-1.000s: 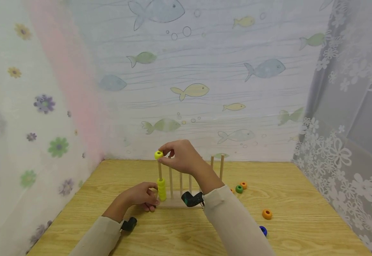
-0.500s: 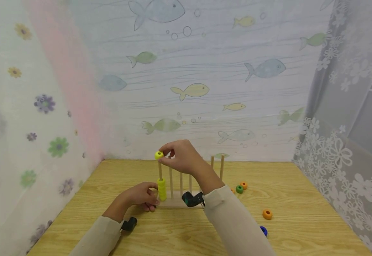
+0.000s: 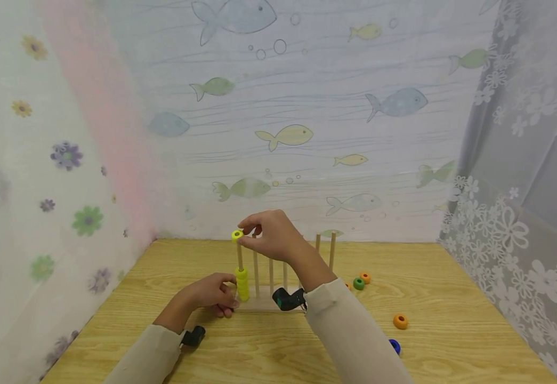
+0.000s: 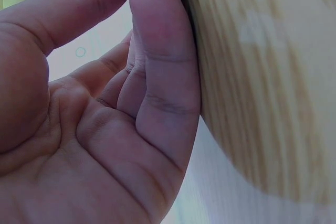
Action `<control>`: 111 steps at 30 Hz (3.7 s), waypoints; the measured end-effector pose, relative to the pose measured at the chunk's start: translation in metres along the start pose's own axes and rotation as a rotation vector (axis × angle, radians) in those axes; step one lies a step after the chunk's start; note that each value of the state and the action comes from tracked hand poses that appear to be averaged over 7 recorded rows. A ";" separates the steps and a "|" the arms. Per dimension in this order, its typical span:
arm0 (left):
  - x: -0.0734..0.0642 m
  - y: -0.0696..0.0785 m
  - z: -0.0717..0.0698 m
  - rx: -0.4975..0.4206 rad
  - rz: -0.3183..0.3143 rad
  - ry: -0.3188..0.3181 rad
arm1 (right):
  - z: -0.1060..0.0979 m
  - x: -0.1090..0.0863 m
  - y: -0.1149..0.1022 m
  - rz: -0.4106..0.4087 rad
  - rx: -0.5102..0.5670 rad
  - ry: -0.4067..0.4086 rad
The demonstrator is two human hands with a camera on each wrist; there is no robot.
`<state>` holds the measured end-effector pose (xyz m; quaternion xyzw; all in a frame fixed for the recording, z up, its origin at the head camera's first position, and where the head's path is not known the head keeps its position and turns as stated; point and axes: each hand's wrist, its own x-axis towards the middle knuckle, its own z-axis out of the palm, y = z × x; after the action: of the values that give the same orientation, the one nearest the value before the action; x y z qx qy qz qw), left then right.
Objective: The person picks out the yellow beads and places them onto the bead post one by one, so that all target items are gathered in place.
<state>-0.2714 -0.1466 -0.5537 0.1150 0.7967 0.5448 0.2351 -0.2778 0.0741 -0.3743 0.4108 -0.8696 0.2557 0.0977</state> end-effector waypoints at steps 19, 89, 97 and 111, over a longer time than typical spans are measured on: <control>-0.001 0.000 0.001 0.002 0.005 0.003 | 0.001 0.000 0.001 -0.016 -0.001 0.020; -0.001 -0.001 0.001 0.004 0.006 -0.003 | -0.008 -0.074 0.024 -0.190 0.057 0.139; -0.001 -0.002 0.000 0.005 0.009 -0.002 | -0.009 -0.090 0.033 -0.135 0.026 0.114; 0.000 -0.004 -0.001 0.005 0.026 -0.006 | -0.013 -0.115 0.052 -0.071 0.054 0.120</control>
<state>-0.2718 -0.1487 -0.5569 0.1275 0.7957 0.5457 0.2299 -0.2442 0.1846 -0.4260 0.4279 -0.8399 0.2996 0.1474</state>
